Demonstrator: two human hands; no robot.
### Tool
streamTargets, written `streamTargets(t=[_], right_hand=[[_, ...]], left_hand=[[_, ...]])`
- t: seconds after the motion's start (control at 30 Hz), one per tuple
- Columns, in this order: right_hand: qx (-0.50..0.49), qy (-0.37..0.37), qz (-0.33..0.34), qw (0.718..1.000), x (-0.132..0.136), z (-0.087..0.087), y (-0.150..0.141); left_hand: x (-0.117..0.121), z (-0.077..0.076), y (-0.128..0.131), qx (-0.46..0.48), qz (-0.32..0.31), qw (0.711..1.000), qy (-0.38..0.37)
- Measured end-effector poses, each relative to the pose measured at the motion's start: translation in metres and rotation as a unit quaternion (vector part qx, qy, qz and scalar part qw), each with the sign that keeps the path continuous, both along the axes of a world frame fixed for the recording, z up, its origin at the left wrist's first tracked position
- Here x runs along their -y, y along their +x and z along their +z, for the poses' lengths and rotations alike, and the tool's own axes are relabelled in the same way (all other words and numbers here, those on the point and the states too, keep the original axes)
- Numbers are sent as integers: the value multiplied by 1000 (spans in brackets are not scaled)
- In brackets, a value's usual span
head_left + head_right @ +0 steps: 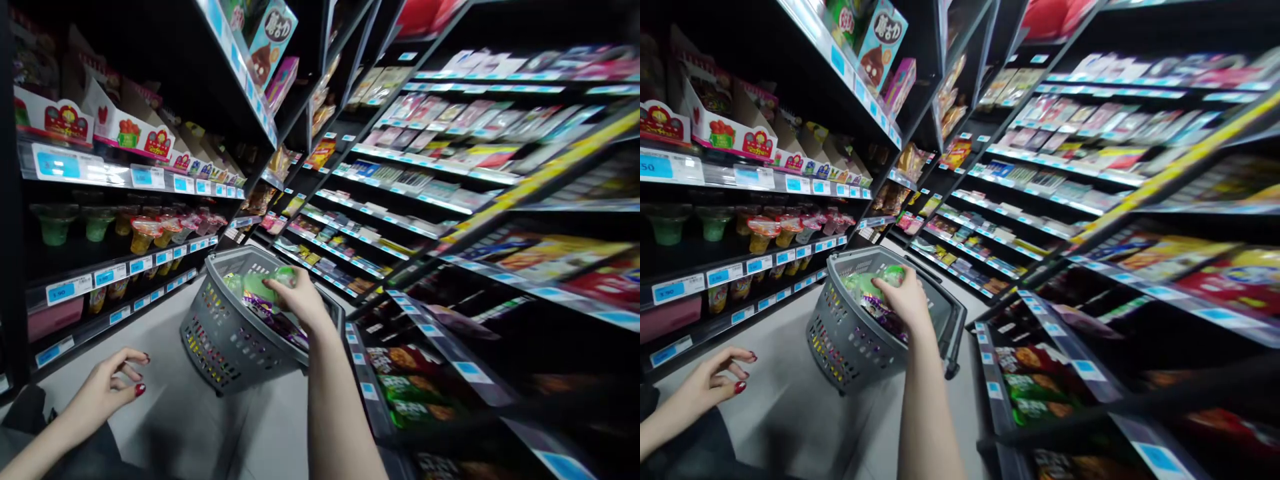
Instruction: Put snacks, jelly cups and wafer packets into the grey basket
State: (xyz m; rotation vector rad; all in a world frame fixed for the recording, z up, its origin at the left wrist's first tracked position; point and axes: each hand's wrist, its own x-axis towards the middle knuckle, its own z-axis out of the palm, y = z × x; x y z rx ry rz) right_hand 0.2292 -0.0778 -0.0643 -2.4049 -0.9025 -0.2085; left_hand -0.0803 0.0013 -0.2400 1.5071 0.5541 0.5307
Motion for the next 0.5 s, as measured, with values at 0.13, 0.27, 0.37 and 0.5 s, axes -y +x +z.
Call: streamTargets(t=[0.13,0.27,0.37,0.5], right_hand=[[3,-180,-71,981,-25,-19,16],[-20,-232,-50,971,-37,-41,24],[-54,-259,-51,963,-36,-52,33],[-79,-276,-33,957,-28,-57,38]], left_hand=[[-2,-1,2,-24,7,1000,14],[-4,-5,1,-24,16,1000,9],[-5,-8,2,-30,17,999,12],[-4,-8,3,-33,13,999,21]])
